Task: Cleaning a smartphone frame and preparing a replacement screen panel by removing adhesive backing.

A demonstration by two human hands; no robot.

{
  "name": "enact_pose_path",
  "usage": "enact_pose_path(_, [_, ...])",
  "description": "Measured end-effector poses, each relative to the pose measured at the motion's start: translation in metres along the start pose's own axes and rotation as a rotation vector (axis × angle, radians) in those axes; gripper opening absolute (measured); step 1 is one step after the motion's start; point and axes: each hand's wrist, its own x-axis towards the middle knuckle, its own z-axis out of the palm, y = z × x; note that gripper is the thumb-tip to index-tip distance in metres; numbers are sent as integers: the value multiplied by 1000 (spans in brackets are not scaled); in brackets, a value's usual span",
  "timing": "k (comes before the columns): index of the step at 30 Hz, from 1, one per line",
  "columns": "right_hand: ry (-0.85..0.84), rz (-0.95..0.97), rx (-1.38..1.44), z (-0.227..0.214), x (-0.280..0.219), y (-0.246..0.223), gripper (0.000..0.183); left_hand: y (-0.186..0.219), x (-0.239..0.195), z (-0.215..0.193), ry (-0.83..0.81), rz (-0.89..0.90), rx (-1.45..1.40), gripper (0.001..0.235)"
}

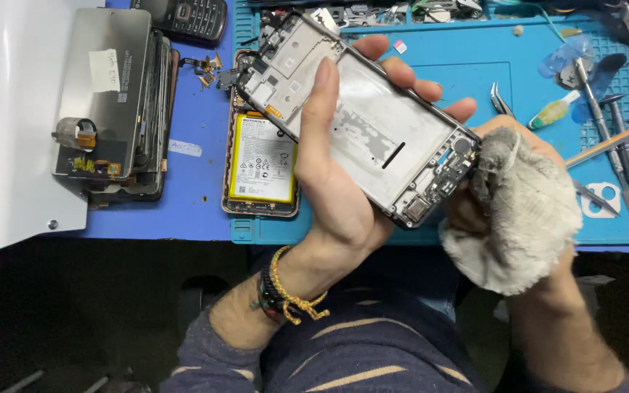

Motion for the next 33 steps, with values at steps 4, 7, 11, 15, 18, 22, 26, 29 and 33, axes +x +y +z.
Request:
enact_pose_path(4, [160,-89,119,28,-1,10,30,-12,-2,7,18,61,-159,39])
enact_pose_path(7, [135,-111,161,24,1,10,28,-16,-4,10,53,106,-232,40])
enact_pose_path(11, [80,-168,259,20,4,10,24,-8,1,11,61,88,-273,48])
enact_pose_path(15, [147,-146,182,44,1,-2,26,-4,4,6,40,110,-302,50])
enact_pose_path(18, [84,-232,-112,25,-9,9,30,-2,3,6,54,117,-239,51])
enact_pose_path(22, [55,-263,-147,27,-16,7,30,-2,-2,7,87,141,-133,48])
enact_pose_path(26, [119,29,-401,43,-20,-3,24,-9,-8,12,75,283,113,48])
enact_pose_path(29, [159,76,-103,29,-20,-2,25,-12,-21,11,-82,379,395,57])
enact_pose_path(33, [93,17,144,-31,-8,8,40,23,-26,34,-288,241,1008,111])
